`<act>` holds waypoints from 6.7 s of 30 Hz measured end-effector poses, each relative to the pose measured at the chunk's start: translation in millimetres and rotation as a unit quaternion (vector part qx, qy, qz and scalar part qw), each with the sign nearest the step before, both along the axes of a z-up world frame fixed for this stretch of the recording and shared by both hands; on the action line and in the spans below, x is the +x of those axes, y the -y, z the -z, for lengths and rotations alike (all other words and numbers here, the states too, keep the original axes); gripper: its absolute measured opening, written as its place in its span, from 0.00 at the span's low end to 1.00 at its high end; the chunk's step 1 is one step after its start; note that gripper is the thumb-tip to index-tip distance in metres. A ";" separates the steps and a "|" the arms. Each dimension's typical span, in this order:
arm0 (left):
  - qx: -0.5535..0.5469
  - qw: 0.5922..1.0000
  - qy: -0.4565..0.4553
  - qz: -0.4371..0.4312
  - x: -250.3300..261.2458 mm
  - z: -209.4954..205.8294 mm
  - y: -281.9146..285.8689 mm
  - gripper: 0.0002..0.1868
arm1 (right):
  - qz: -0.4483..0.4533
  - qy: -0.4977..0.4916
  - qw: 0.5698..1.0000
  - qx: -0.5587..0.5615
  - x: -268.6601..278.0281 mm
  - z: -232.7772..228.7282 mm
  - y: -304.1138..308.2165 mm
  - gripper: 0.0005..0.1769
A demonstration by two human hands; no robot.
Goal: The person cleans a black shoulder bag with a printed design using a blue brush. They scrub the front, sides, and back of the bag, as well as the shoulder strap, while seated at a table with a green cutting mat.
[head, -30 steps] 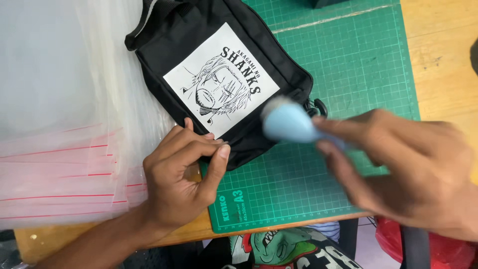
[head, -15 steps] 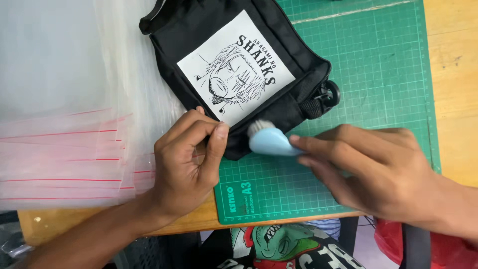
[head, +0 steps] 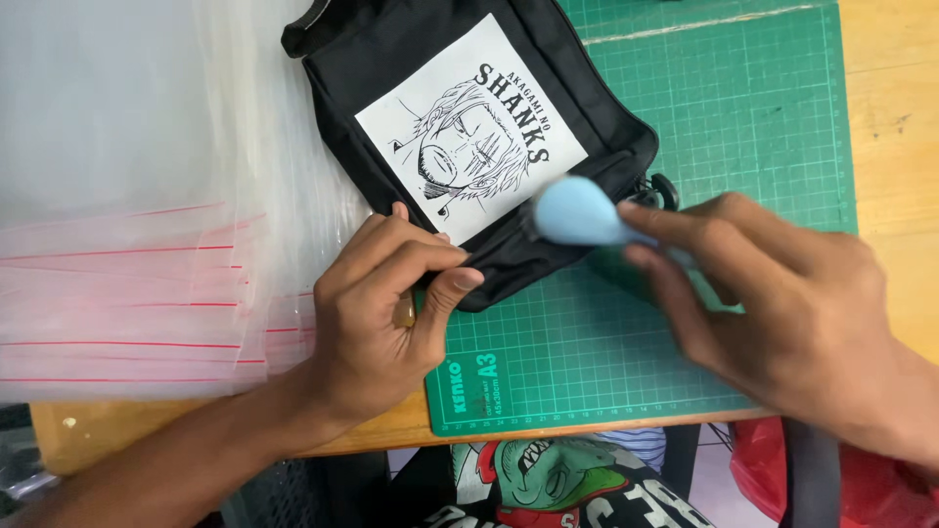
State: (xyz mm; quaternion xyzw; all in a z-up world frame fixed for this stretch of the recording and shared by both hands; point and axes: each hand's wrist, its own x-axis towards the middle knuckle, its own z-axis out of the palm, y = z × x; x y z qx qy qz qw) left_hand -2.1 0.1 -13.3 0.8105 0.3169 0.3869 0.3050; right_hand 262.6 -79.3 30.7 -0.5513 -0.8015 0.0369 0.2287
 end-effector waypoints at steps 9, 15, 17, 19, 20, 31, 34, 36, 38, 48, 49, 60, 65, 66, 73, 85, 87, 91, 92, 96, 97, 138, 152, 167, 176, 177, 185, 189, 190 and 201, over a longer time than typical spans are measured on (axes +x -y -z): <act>0.053 0.998 -0.020 0.008 0.5 6.3 3.5 0.07 | 0.034 0.011 0.999 0.008 -1.5 -5.4 8.0 0.12; 0.115 0.991 -0.050 0.049 2.9 0.1 2.7 0.12 | 0.046 0.026 0.998 0.029 20.7 -8.3 1.5 0.13; 0.130 0.988 -0.053 0.065 3.3 -1.1 2.3 0.13 | 0.046 -0.030 0.998 0.013 21.1 -12.6 -3.5 0.14; 0.134 0.983 -0.024 0.122 3.6 -1.6 1.6 0.09 | 0.010 -0.059 0.997 -0.038 12.7 -27.0 -10.5 0.12; 0.134 0.983 -0.022 0.122 3.1 -2.9 1.4 0.09 | 0.010 -0.057 0.998 -0.039 12.1 -27.3 -13.0 0.12; 0.147 0.935 0.011 0.321 -3.6 0.8 5.3 0.09 | -0.057 -0.019 0.997 -0.055 11.3 -1.8 -34.7 0.09; 0.144 0.938 0.013 0.316 -3.5 1.3 5.1 0.10 | 0.044 0.014 0.998 0.033 24.0 12.5 -27.1 0.08; 0.143 0.937 0.013 0.317 -3.4 0.0 5.2 0.09 | 0.016 -0.023 0.999 -0.016 21.0 0.3 -30.0 0.09; 0.146 0.938 0.012 0.315 -2.4 -0.9 3.9 0.09 | -0.017 -0.059 0.996 -0.060 16.8 -7.7 -35.4 0.11; 0.172 0.981 -0.085 0.043 -4.6 -4.0 -2.3 0.07 | -0.029 -0.102 0.992 -0.070 16.5 -12.5 -32.1 0.09; 0.126 0.989 -0.080 -0.001 -5.2 -3.7 -2.1 0.05 | -0.097 -0.151 0.977 -0.119 10.2 -21.8 -34.3 0.10; 0.080 0.994 -0.079 -0.014 -5.3 0.0 -1.6 0.12 | -0.087 -0.075 0.993 -0.021 0.3 -2.3 -24.2 0.09; 0.071 0.994 -0.081 -0.026 -7.4 7.0 -0.6 0.22 | -0.163 -0.152 0.970 -0.099 -4.4 -7.8 -30.1 0.09; 0.075 0.994 -0.075 -0.025 -7.3 6.5 -0.7 0.22 | -0.158 -0.136 0.974 -0.086 -7.4 -5.1 -30.5 0.10; 0.063 0.996 -0.059 -0.009 -7.5 4.4 0.4 0.26 | -0.133 -0.150 0.977 -0.076 -14.2 7.3 -25.2 0.18; 0.127 0.980 -0.151 -0.017 -4.9 7.4 -3.1 0.38 | 0.085 -0.078 0.992 -0.056 1.4 6.0 -22.2 0.19; 0.142 0.976 -0.162 -0.012 -5.0 8.3 -3.0 0.36 | 0.106 -0.052 0.985 -0.126 -1.2 4.1 -23.8 0.26; 0.135 0.982 -0.121 0.047 -3.0 8.4 -2.6 0.25 | 0.139 0.018 0.954 -0.266 -2.9 19.7 -22.1 0.34; 0.136 0.982 -0.122 0.047 -2.3 5.5 -2.1 0.25 | 0.139 0.016 0.954 -0.264 -3.9 19.6 -21.4 0.34; 0.113 0.983 -0.016 0.147 0.3 -2.1 4.8 0.25 | 0.010 -0.092 0.976 -0.197 -14.7 2.6 -14.9 0.38; 0.087 0.981 0.012 0.174 0.7 -2.5 8.0 0.28 | -0.040 -0.138 0.979 -0.145 -19.2 -5.4 -11.7 0.40; 0.220 0.973 0.007 0.066 53.7 -56.5 36.9 0.09 | 0.078 -0.526 0.846 0.043 -29.3 34.8 33.0 0.30; 0.272 0.952 0.058 0.125 51.5 -52.0 27.7 0.08 | -0.015 -0.583 0.800 -0.138 4.6 37.9 40.8 0.40; 0.322 0.925 0.036 0.199 50.9 -37.1 33.7 0.08 | 0.053 -0.776 0.618 -0.111 -16.0 42.5 48.2 0.28; 0.076 0.990 -0.073 0.098 88.7 -71.7 -18.1 0.20 | 0.119 -0.603 0.773 -0.158 -20.1 40.8 48.4 0.19; 0.085 0.988 -0.109 0.074 99.4 -67.7 -24.7 0.23 | 0.102 -0.614 0.765 -0.166 -21.4 40.9 48.9 0.18; -0.077 0.904 -0.415 0.071 146.6 -82.1 -33.0 0.34 | 0.076 -0.657 0.729 -0.175 -21.4 36.6 49.3 0.23; -0.050 0.892 -0.428 0.137 141.2 -85.7 -28.1 0.29 | 0.100 -0.659 0.723 -0.184 -22.9 35.8 48.6 0.25; -0.057 0.889 -0.429 0.149 138.9 -87.5 -25.5 0.26 | 0.101 -0.660 0.721 -0.187 -23.3 36.6 48.3 0.25; -0.065 0.897 -0.425 0.101 138.4 -83.0 -1.8 0.18 | 0.017 -0.778 0.622 -0.089 -24.7 72.8 48.7 0.24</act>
